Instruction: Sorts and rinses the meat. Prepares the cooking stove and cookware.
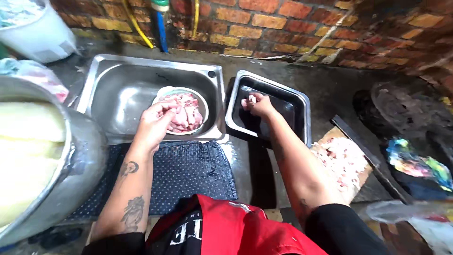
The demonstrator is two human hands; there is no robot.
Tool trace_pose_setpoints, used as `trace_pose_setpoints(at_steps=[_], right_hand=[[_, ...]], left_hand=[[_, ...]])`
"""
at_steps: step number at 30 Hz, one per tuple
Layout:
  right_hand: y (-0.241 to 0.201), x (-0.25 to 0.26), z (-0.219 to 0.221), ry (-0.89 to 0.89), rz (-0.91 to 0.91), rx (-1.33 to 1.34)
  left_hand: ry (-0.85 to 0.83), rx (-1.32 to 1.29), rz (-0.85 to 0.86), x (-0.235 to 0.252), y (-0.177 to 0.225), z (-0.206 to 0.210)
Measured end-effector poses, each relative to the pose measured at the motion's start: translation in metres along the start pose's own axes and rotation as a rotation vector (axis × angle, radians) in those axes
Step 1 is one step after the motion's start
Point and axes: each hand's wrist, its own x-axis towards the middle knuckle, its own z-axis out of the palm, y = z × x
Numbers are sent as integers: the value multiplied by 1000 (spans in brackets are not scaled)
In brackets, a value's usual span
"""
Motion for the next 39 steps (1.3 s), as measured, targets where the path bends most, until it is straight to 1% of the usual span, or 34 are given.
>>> trace_pose_setpoints(at_steps=[2,3,5,7,9,10,12,14,17,19,20,21,23,24,26,28,31,34,36,39], right_hand=[[-9,2,14,-11,-24,-194],[-14,0,20,-13,-50,-249],[-22,-2,26,-55,-80,-317],[-26,-4,28,-99,-33,-303],[-27,-8,26,-112,55,-165],[-28,-13,23,-115,95,-30],[-37,-28,14,-105,112,304],[-56,-39,7,-100,51,586],[-93,-46,10,-247,-121,750],[-123,-50,25,-331,-182,703],[-135,-49,34,-339,-190,600],[-143,-46,43,-325,-196,452],[-151,-41,58,-228,-225,177],[-153,-39,62,-192,-251,99],[-152,-43,61,-184,-282,67],[-148,-55,54,-221,-269,143],[-139,-84,30,-255,-295,328],[-128,-124,-1,-254,-344,499],[-112,-150,-21,-238,-411,560],[-76,-186,-46,-192,-470,560]], left_hand=[[67,45,-11,2,-2,-14],[83,77,-23,3,-4,-20],[98,147,-58,5,-10,-30],[111,221,-89,9,-18,-38],[131,300,-98,13,-27,-46],[138,336,-96,14,-30,-48],[138,379,-104,16,-32,-51],[115,402,-122,20,-32,-51],[63,428,-131,31,-33,-42],[22,458,-118,41,-31,-31],[-1,485,-105,47,-30,-26],[-22,518,-93,52,-29,-20],[-53,588,-80,58,-25,-12],[-60,623,-76,61,-23,-10],[-61,718,-85,69,-27,-6],[-89,820,-99,79,-40,-4],[-152,896,-42,97,-58,8],[-308,1030,-17,106,-66,31],[-393,1127,-7,109,-78,44],[-423,1179,2,115,-88,49]])
